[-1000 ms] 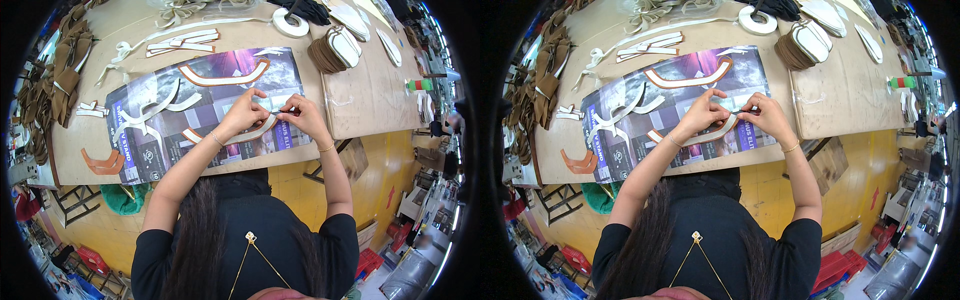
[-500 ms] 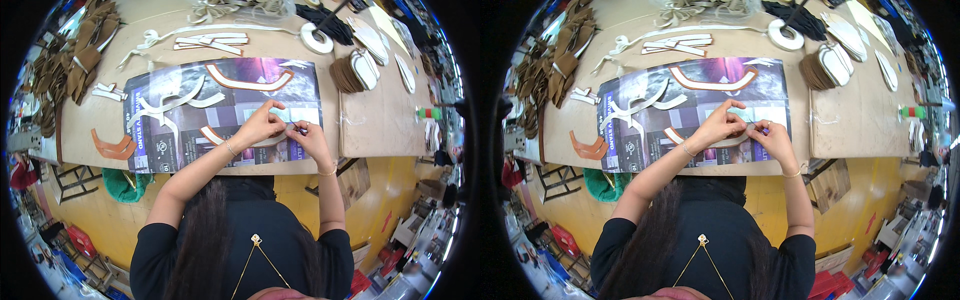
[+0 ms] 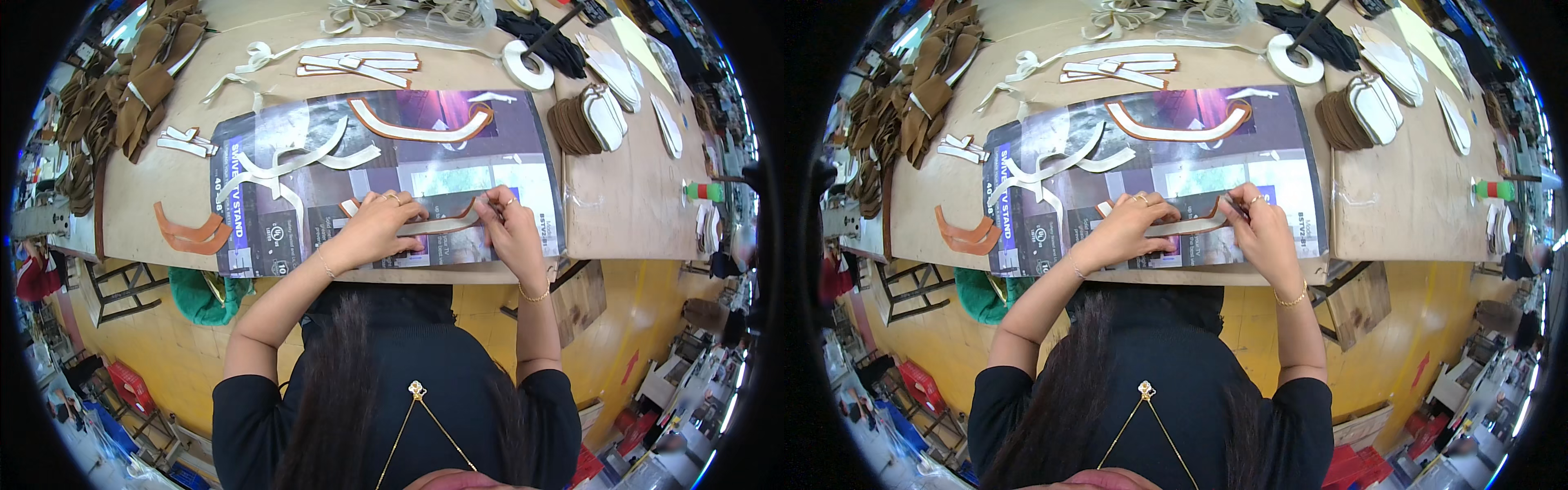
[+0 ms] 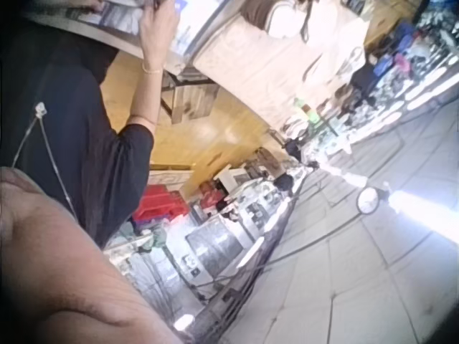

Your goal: The person aligns and folds curved fabric pieces on a worktable, then uses scissors to trim edges. She bundles trimmed pieces with a rubber band and places them into a plastic bag. She walks to a collection area and deposits the bag, then returns to the workstation.

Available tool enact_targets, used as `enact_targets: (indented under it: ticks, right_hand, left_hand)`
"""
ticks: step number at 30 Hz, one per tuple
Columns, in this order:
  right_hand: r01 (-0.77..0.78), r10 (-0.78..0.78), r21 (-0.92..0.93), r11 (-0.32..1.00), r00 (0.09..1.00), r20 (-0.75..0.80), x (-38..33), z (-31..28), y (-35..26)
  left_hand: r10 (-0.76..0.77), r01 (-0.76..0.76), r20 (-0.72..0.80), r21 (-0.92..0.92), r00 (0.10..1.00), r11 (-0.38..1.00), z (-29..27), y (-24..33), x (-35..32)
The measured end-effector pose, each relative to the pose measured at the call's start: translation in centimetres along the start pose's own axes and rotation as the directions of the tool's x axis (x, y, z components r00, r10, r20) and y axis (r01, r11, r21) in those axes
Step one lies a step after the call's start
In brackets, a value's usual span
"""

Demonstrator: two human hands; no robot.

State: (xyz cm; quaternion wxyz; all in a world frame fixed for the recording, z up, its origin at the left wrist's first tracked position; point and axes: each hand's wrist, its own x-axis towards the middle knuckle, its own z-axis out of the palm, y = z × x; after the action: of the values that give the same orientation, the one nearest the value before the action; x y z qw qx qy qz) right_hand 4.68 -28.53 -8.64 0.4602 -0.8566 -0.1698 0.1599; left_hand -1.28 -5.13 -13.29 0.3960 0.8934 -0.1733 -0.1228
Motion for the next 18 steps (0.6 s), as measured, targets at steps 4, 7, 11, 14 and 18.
enact_targets:
  ticks: [4,7,11,14,18]
  right_hand:
    - [-0.016,0.029,0.16,0.987,0.997,-0.075,0.1,0.7,3.3]
    - [-0.07,0.128,0.422,0.904,0.986,-0.112,-0.9,0.0,4.9]
    - [-0.07,0.139,0.512,0.856,0.985,-0.099,-2.2,-2.1,3.9]
    - [-0.064,0.076,0.449,0.891,0.997,-0.009,-3.7,-2.9,4.0]
    - [-0.101,0.101,0.408,0.907,0.995,0.022,-5.0,-3.8,4.2]
  left_hand:
    - [0.033,-0.019,-0.08,0.172,0.996,0.985,1.3,0.7,-0.1]
    - [0.064,-0.035,-0.099,0.268,0.993,0.963,1.8,1.1,0.0]
    - [0.032,-0.005,-0.098,0.271,0.995,0.963,2.0,1.0,-0.1]
    - [0.003,0.014,-0.067,0.249,0.998,0.968,0.4,1.3,-1.2]
    - [-0.07,0.072,-0.023,0.146,0.997,0.987,-2.4,1.6,-3.7]
